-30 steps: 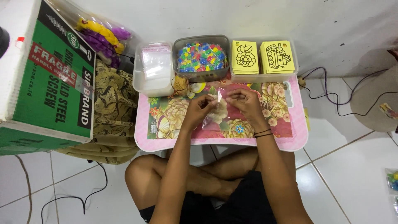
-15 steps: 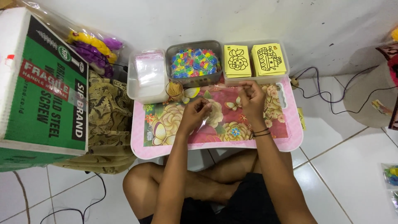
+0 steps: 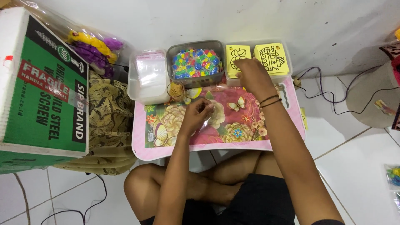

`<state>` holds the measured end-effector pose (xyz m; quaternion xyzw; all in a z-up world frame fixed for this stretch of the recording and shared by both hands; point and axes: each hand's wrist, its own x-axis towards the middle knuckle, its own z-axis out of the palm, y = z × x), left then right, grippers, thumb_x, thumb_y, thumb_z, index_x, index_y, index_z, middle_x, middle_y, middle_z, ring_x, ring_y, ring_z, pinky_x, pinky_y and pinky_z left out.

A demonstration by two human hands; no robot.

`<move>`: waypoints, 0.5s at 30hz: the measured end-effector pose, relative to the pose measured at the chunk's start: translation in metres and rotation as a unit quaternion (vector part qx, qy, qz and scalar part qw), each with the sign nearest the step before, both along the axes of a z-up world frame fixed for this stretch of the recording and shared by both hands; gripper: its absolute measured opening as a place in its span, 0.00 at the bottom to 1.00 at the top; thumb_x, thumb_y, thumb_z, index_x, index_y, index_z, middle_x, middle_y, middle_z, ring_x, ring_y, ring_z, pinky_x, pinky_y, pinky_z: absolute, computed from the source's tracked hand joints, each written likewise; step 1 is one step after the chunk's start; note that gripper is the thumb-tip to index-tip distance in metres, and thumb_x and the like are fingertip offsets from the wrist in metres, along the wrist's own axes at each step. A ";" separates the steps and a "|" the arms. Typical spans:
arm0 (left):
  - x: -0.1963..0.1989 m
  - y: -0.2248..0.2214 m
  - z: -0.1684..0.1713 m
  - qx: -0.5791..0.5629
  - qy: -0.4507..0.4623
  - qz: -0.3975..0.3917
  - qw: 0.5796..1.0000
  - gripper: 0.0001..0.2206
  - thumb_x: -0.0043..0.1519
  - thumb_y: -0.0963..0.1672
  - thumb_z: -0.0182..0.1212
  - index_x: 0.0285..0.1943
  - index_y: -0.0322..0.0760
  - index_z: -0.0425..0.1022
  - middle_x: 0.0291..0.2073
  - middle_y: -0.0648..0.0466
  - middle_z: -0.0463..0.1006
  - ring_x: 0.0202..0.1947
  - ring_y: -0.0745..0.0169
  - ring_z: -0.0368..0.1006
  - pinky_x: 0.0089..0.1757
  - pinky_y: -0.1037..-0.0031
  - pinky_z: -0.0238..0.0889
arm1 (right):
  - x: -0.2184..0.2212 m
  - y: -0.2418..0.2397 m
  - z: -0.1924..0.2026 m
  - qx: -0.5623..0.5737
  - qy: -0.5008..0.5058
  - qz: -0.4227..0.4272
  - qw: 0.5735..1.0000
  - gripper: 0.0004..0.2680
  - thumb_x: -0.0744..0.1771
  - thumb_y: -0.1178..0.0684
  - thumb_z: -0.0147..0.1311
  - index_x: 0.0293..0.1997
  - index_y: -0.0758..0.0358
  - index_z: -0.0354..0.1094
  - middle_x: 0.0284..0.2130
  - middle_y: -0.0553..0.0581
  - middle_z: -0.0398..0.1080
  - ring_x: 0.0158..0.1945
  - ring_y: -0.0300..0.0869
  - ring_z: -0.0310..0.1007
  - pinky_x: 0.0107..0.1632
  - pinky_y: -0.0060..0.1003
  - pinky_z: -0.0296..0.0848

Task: The person is creating sand art by peeling the adhesive layer off pre-cut cards, applying colored sand to the sticky surface, and then packaging the finished cards into plastic bags.

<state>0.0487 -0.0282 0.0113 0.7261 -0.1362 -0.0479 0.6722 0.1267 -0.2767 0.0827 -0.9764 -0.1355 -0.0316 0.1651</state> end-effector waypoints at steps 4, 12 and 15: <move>0.000 0.001 -0.002 -0.005 -0.001 -0.002 1.000 0.05 0.64 0.43 0.65 0.38 0.37 0.80 0.24 0.50 0.82 0.28 0.68 0.73 0.34 0.74 0.67 | 0.003 0.004 0.003 -0.047 0.004 -0.012 0.999 0.08 0.65 0.58 0.60 0.49 0.63 0.76 0.38 0.68 0.77 0.48 0.65 0.77 0.54 0.59 0.74; 0.001 0.002 -0.006 -0.003 -0.001 0.001 1.000 0.05 0.63 0.44 0.66 0.38 0.38 0.80 0.23 0.51 0.81 0.28 0.67 0.75 0.35 0.74 0.68 | 0.004 -0.003 0.003 -0.158 -0.112 0.081 0.978 0.14 0.66 0.67 0.49 0.56 0.63 0.73 0.32 0.63 0.77 0.40 0.57 0.81 0.45 0.50 0.79; 0.000 0.002 -0.005 -0.002 -0.006 0.002 1.000 0.04 0.64 0.42 0.65 0.38 0.37 0.80 0.24 0.50 0.82 0.29 0.66 0.74 0.35 0.73 0.69 | -0.001 -0.004 0.005 -0.142 -0.163 0.090 0.972 0.11 0.67 0.66 0.49 0.51 0.64 0.75 0.28 0.61 0.76 0.35 0.55 0.80 0.41 0.47 0.80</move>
